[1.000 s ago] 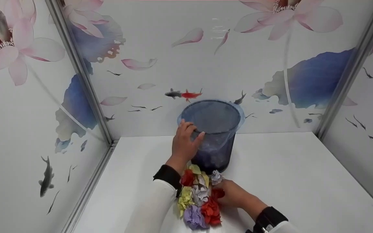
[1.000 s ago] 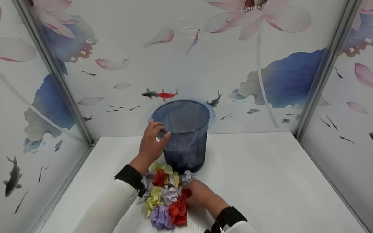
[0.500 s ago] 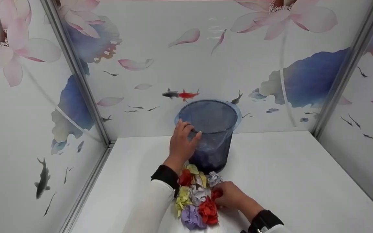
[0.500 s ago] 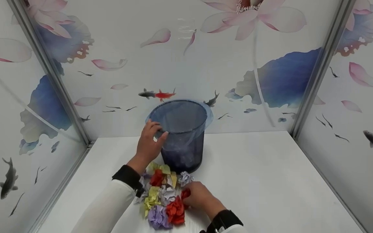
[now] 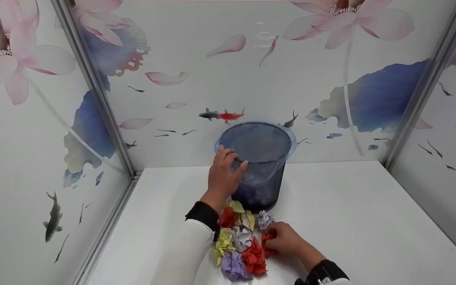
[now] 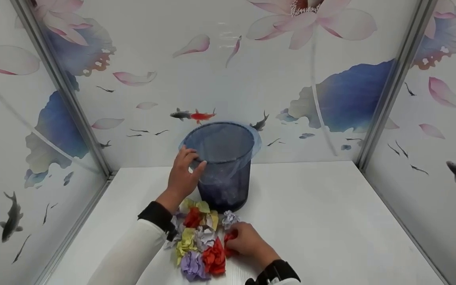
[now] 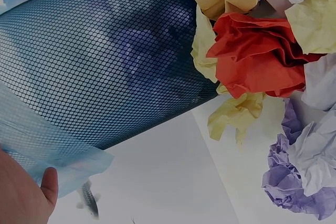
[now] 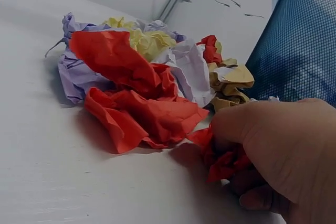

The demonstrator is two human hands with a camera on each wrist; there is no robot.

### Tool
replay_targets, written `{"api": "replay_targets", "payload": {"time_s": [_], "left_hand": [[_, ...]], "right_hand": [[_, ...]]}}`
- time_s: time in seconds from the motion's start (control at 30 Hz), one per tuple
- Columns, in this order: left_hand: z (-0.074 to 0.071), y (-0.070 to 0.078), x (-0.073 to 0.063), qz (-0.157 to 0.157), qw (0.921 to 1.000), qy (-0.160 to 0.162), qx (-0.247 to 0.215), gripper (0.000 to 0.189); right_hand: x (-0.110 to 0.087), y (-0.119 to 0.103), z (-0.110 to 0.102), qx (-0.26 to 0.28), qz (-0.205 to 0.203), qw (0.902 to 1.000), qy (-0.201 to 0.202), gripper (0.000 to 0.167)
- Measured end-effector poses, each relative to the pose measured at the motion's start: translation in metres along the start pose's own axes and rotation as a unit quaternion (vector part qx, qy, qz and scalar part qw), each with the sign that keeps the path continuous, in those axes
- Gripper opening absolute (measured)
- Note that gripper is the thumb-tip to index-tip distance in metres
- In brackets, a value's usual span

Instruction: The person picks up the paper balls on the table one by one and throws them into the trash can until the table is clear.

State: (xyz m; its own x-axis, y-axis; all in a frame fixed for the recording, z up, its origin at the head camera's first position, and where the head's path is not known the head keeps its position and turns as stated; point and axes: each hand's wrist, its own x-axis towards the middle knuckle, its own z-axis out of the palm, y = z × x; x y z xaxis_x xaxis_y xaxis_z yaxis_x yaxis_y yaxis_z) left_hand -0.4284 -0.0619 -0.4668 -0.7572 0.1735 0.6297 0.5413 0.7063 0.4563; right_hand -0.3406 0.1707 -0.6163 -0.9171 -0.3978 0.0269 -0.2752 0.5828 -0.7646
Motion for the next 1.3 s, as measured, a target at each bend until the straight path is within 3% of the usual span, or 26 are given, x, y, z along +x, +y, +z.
{"api": "replay_targets", "payload": {"time_s": [0.27,0.5,0.8,1.03,1.3], "left_hand": [[0.003,0.002,0.000,0.001,1.0000,-0.009,-0.004,0.045],[0.003,0.002,0.001,0.004,1.0000,-0.005,-0.004,0.046],[0.004,0.002,0.000,0.008,1.0000,0.000,-0.004,0.047],[0.002,0.000,-0.001,0.010,0.9999,0.010,-0.001,0.047],[0.001,0.001,0.001,0.000,1.0000,0.004,0.001,0.047]], "right_hand": [[-0.005,0.006,-0.006,0.101,0.016,0.9946,-0.020,0.016],[-0.011,0.009,-0.006,0.137,0.004,0.9898,-0.037,0.013],[-0.027,0.008,-0.011,0.137,-0.037,0.9865,-0.082,0.015],[-0.030,0.002,-0.016,0.117,-0.015,0.9865,-0.114,0.015],[-0.030,-0.011,-0.024,0.124,-0.021,0.9827,-0.136,0.014]]}}
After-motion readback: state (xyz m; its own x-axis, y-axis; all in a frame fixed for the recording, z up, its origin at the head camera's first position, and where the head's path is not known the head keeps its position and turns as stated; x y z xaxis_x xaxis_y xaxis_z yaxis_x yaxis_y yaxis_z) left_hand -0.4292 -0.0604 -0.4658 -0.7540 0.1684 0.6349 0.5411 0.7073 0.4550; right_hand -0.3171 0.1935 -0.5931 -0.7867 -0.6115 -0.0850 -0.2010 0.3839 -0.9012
